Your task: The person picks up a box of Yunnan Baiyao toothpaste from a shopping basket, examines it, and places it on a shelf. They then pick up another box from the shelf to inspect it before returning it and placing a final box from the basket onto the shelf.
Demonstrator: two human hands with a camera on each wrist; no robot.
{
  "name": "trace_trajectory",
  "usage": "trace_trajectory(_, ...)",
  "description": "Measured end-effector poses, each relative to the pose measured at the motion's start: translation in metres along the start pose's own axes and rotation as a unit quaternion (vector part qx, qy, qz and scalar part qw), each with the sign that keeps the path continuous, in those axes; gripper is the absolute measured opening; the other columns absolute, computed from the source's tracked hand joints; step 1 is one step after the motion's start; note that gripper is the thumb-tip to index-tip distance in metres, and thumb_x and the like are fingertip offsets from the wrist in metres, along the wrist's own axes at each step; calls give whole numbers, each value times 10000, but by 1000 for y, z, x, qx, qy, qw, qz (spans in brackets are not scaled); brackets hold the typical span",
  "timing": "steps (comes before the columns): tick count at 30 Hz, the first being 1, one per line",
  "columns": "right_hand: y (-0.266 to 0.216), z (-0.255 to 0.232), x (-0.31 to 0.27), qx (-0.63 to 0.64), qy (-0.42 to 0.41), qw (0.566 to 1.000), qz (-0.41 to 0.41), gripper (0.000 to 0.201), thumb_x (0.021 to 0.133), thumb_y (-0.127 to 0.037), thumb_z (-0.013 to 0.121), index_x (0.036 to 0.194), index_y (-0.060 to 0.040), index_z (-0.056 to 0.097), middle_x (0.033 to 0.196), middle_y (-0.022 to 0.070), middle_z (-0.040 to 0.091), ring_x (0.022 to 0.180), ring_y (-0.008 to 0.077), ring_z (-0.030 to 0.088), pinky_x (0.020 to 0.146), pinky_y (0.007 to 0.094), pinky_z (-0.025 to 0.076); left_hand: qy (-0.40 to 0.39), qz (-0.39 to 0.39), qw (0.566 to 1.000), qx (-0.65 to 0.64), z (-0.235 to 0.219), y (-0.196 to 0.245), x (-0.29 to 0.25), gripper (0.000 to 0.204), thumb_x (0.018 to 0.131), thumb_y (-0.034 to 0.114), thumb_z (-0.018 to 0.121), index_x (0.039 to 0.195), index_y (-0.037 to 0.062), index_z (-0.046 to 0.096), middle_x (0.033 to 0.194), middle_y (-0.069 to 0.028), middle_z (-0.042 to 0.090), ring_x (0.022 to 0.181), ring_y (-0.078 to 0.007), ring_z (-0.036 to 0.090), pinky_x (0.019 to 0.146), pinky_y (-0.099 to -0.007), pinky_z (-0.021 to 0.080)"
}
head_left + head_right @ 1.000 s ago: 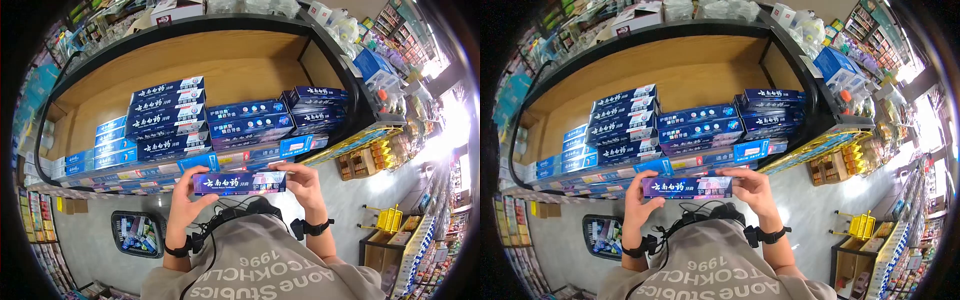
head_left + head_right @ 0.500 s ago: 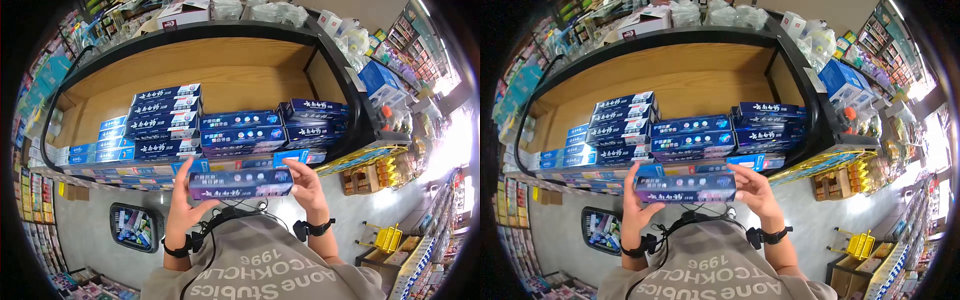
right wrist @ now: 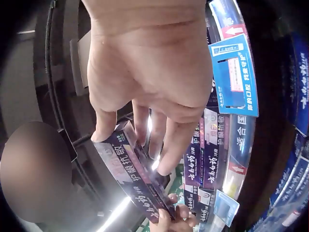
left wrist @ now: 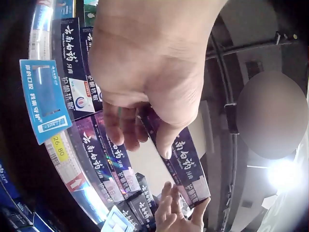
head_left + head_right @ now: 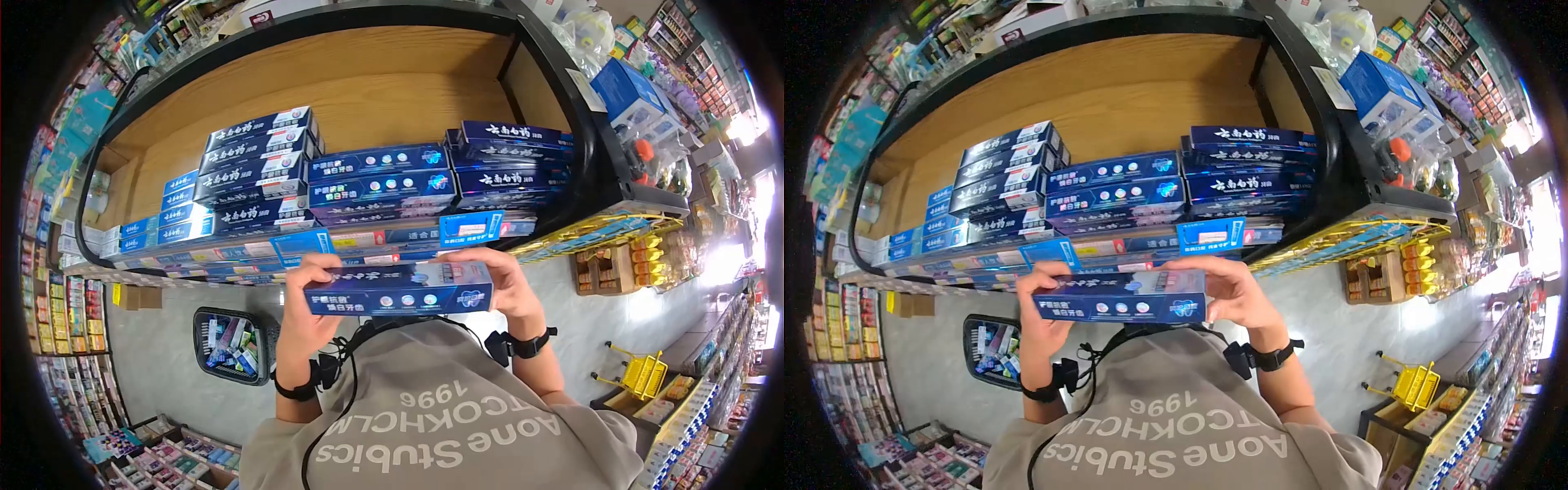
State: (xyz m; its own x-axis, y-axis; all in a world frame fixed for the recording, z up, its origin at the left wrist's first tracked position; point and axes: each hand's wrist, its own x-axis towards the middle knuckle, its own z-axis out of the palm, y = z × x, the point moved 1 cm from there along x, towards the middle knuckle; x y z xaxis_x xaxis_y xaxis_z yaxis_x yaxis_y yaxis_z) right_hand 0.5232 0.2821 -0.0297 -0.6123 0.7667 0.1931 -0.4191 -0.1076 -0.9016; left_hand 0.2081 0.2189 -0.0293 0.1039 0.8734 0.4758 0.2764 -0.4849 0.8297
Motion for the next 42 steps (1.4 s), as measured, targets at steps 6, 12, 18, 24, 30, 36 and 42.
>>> trace_trajectory(6,-3,-5,-10,24,20,999,-15,770,792,-110,872,1434,108,509,1342,216,648,1226,291,646,1025,452,524,39,114,984,131,-2,2,3,510,838,-56,756,1134,102,372,1155,-209,583,1003,-295,599,902,-412,520)
trace_trajectory(12,-6,2,0,-9,-25,999,-45,763,742,-2,886,1421,68,546,1418,219,609,1273,287,621,1037,447,527,72,172,954,236,-1,5,1,550,783,-78,787,1112,135,400,1141,-179,630,938,-303,633,865,-405,527)
trace_trajectory(18,-11,6,-1,-82,-16,996,-37,705,757,55,853,1405,35,575,1428,213,604,1321,288,587,1098,443,496,103,198,943,246,6,1,-5,552,765,-57,823,1092,148,428,1152,-190,640,941,-308,671,809,-389,557)
trace_trajectory(24,-8,9,-1,-70,-16,997,-42,688,757,77,835,1397,24,586,1450,212,582,1348,301,563,1114,447,484,97,209,943,239,3,2,-6,532,760,-55,828,1075,126,439,1153,-201,646,931,-316,681,812,-394,565)
trace_trajectory(30,-16,13,1,-115,15,990,-81,713,776,84,816,1434,-29,562,1521,211,498,1413,286,481,1084,428,505,30,41,988,145,0,11,3,503,724,-28,867,1100,66,545,1094,-172,693,952,-291,698,860,-371,559)
trace_trajectory(36,-15,10,-6,-53,58,997,2,688,824,69,791,1452,-8,520,1460,180,557,1309,249,559,987,378,557,0,-108,987,118,1,23,6,665,623,124,978,1168,25,612,1068,-127,706,976,-199,689,891,-330,541)
trace_trajectory(42,-12,5,-6,-53,71,996,8,638,842,51,790,1424,13,532,1390,157,602,1235,226,604,1034,378,517,5,-111,992,54,4,18,3,730,625,124,971,1250,29,605,1200,-94,659,1061,-174,649,934,-313,518)
